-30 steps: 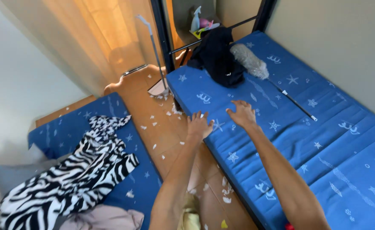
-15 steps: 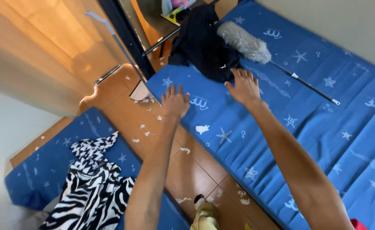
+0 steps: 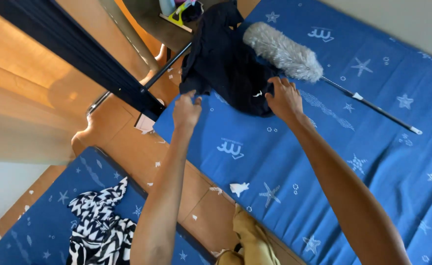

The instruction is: Folding various t-shirts on a bunk bed mattress.

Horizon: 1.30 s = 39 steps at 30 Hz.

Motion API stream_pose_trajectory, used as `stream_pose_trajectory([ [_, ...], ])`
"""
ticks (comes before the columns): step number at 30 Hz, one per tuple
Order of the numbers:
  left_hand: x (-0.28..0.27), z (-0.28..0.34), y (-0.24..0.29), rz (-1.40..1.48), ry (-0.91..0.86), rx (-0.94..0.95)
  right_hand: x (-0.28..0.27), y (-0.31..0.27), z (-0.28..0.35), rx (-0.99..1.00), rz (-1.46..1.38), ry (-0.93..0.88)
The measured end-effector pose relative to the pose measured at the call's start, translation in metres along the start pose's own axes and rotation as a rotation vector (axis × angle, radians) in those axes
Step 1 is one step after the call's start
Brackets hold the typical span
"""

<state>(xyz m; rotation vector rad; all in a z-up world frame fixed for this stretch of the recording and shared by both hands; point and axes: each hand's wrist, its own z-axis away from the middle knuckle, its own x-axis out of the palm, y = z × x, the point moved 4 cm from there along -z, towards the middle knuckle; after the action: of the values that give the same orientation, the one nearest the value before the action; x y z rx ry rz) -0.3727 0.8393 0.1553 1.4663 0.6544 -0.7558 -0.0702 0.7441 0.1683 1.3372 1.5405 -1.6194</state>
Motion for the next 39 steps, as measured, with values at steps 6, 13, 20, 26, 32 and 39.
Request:
stream_pose_trajectory([
  [6, 0.042, -0.092, -0.029, 0.003, 0.038, -0.024, 0.059, 0.029, -0.092, 0.082, -0.048, -0.065],
  [13, 0.1, -0.171, -0.093, 0.139, 0.103, -0.123, 0.107, 0.012, -0.209, 0.044, -0.147, -0.056],
  [20, 0.109, -0.203, -0.116, 0.003, 0.283, 0.072, 0.137, -0.047, -0.286, -0.123, -0.12, -0.174],
  [26, 0.122, -0.212, -0.115, 0.128, 0.043, -0.085, 0.149, -0.095, -0.315, -0.249, -0.032, -0.12],
  [32, 0.095, -0.169, -0.08, 0.421, 0.019, -0.028, 0.15, -0.099, -0.312, -0.228, -0.103, -0.026],
  [39, 0.062, -0.108, -0.005, 0.574, 0.016, 0.052, 0.099, -0.111, -0.278, -0.134, -0.544, 0.018],
])
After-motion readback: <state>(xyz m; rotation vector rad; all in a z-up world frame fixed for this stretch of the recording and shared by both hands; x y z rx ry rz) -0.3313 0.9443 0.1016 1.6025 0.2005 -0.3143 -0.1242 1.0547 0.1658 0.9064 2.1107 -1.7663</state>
